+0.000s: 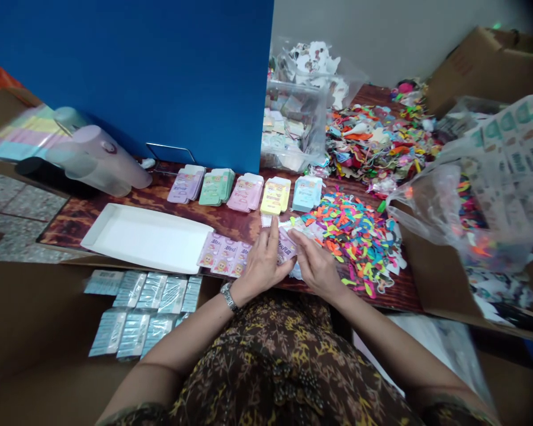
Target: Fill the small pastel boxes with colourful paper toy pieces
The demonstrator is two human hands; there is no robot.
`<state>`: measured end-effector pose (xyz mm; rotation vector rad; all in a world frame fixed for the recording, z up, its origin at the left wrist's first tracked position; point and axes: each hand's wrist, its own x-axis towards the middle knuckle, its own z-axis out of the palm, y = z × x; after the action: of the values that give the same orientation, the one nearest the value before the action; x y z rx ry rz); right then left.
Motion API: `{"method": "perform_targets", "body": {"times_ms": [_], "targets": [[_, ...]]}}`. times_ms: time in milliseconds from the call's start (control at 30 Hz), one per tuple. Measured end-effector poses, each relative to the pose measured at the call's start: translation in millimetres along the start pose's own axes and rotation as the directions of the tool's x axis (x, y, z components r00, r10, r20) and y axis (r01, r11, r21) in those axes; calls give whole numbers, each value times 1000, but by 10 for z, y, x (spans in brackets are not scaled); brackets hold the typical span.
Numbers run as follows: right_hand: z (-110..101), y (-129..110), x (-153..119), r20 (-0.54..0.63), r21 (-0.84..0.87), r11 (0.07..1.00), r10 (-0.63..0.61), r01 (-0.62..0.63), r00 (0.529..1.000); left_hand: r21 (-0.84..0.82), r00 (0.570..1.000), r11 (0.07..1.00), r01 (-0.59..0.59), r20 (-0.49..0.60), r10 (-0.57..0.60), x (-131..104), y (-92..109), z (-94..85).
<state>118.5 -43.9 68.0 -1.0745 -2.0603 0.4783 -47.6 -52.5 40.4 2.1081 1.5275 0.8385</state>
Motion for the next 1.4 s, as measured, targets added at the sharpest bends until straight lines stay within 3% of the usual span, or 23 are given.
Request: {"method": "perform_targets", "body": {"times_ms": [133,367,533,700,833,967,1033,1100,1200,1267,1400], "targets": [[-36,26,21,81,11,1000,8,-9,997,23,1000,1000,-19,-13,19,-23,9,3],[84,8,-8,43,-19,997,-77,78,996,101,997,992,-78,-17,80,3,50,-37],[-26,68,-80,131,130,991,25,-42,991,49,997,997,-66,-24,67,-8,36,-54],[-54,130,-167,57,101,994,44,-50,997,-38,999,999,-23,-46,21,18,30,-52],[3,157,-211,129,76,996,45,-55,991,38,1000,999,21,-5,-21,-17,30,-49],[95,294,-265,262,166,951,211,-259,942,109,992,994,-31,127,17,-191,26,-130],[221,360,-281,337,221,916,250,-334,908,221,979,974,-54,202,9,-306,17,-175],[394,383,-273,387,253,909,219,-332,896,387,971,921,-37,233,-59,-411,-1,-201],[643,334,-225,342,226,941,168,-254,925,577,970,817,14,191,-151,-521,-46,-216],[741,280,-196,310,200,955,152,-221,938,625,981,779,40,122,-149,-558,-95,-238],[762,216,-210,349,191,960,128,-204,928,561,997,824,80,-51,-63,-463,-345,-379]]}}
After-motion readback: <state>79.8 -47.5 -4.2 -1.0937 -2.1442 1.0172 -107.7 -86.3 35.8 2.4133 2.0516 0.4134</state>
